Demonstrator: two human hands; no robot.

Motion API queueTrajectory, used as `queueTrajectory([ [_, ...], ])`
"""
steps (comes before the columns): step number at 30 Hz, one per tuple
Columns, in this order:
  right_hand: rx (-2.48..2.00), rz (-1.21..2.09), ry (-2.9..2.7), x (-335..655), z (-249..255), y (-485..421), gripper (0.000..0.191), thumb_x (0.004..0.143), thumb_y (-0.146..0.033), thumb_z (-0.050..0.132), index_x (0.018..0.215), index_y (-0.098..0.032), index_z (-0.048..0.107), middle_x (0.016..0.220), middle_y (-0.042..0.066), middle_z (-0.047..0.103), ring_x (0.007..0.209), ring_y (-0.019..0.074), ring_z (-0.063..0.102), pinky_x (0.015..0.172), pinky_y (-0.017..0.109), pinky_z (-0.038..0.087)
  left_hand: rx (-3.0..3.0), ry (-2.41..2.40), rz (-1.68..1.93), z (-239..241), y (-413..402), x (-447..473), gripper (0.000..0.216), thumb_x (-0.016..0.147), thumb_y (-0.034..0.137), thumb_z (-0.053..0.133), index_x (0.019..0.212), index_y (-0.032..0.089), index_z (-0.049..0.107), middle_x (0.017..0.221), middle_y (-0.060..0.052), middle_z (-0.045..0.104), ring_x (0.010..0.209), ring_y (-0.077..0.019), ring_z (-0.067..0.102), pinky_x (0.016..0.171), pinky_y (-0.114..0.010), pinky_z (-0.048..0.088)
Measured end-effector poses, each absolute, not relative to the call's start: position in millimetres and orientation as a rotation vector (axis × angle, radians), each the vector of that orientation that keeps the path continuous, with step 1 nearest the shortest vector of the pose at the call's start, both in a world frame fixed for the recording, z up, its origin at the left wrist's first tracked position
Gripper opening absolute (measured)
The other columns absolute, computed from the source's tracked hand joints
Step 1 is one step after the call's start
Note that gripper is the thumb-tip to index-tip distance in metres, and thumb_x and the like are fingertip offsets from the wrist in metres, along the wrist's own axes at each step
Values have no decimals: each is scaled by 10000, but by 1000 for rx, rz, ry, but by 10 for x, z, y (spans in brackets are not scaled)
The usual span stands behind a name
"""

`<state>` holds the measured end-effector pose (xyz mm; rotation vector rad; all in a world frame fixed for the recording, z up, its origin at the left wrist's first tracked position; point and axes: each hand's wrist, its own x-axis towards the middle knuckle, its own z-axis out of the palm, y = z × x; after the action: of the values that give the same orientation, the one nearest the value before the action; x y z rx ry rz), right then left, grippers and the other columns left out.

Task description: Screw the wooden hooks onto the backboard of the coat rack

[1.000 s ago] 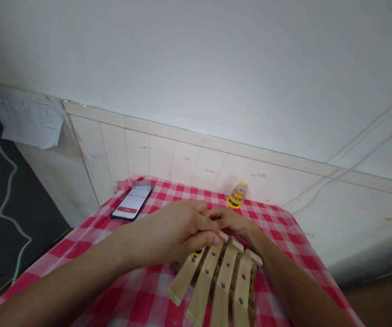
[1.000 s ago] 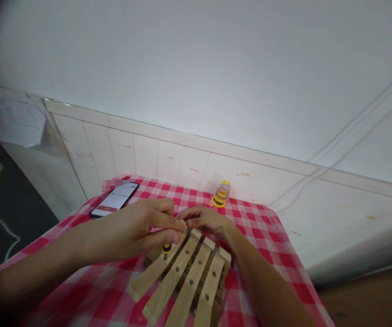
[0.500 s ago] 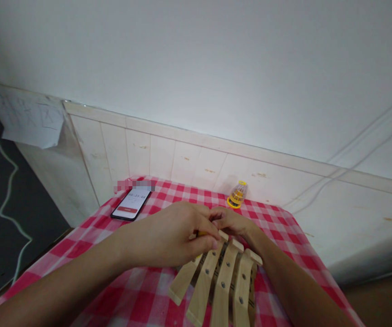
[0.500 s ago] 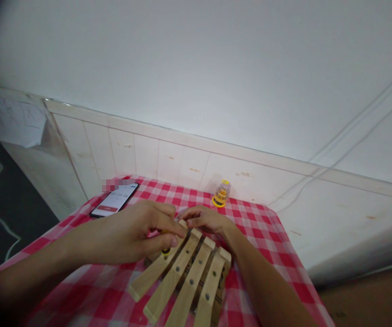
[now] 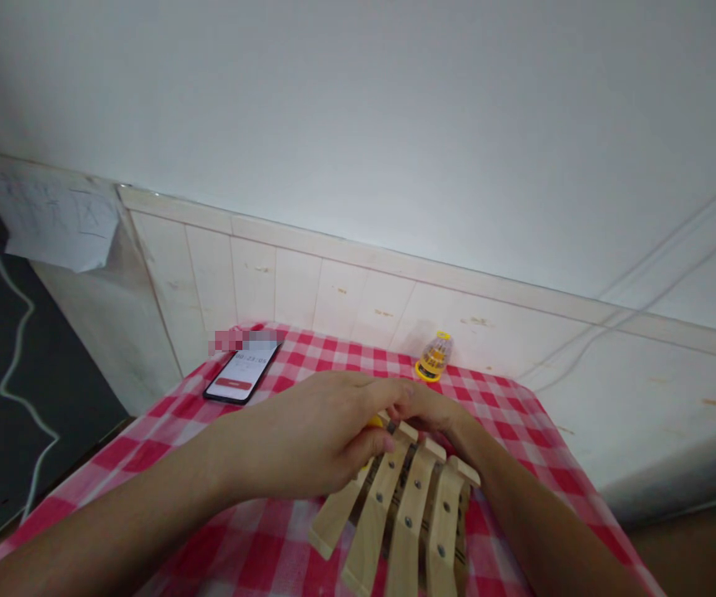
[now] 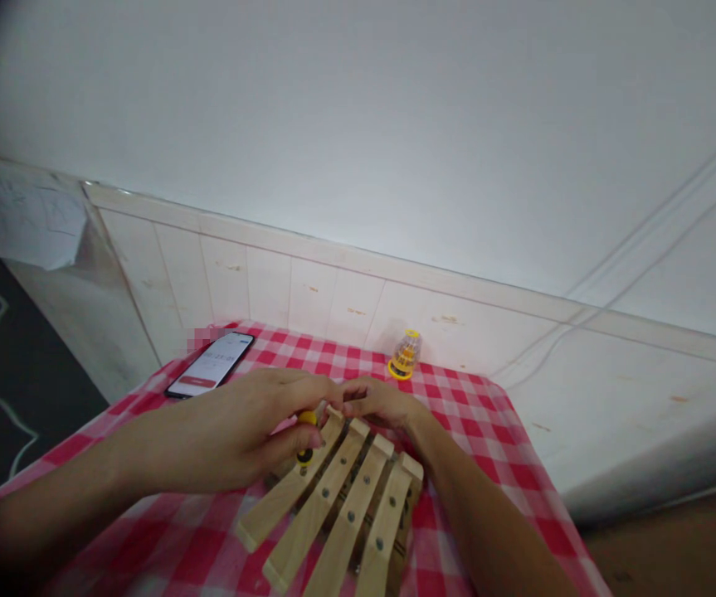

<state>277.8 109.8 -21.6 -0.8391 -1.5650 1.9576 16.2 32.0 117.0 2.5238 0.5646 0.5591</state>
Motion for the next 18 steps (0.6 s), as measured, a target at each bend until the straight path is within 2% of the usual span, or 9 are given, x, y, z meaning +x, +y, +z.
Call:
queueTrajectory([
  [4, -817, 1962, -1561, 2797, -247, 1105, 415, 629, -414, 945, 926, -156, 810, 914, 43, 778, 782, 171, 672, 782, 295, 547, 2521, 593, 540, 1177, 321, 165, 116, 957, 134, 526, 968, 231, 589, 929, -2, 685, 832, -174, 651, 822, -269, 479],
  [8, -801, 1957, -1584, 2818, -289, 1131, 432, 653, -401, 938, 987, -156, 813, 961, 51, 785, 811, 171, 678, 806, 288, 539, 2504, 610, 545, 1169, 328, 163, 143, 938, 123, 536, 997, 241, 590, 950, 10, 686, 832, -169, 646, 820, -267, 466],
  [18, -792, 1951, -1641, 2849, -364, 1211, 458, 647, -420, 944, 995, -151, 816, 935, 53, 789, 764, 157, 674, 778, 276, 533, 2445, 677, 519, 1189, 313, 131, 156, 925, 119, 541, 1012, 237, 594, 982, 12, 693, 835, -172, 636, 724, -271, 428],
])
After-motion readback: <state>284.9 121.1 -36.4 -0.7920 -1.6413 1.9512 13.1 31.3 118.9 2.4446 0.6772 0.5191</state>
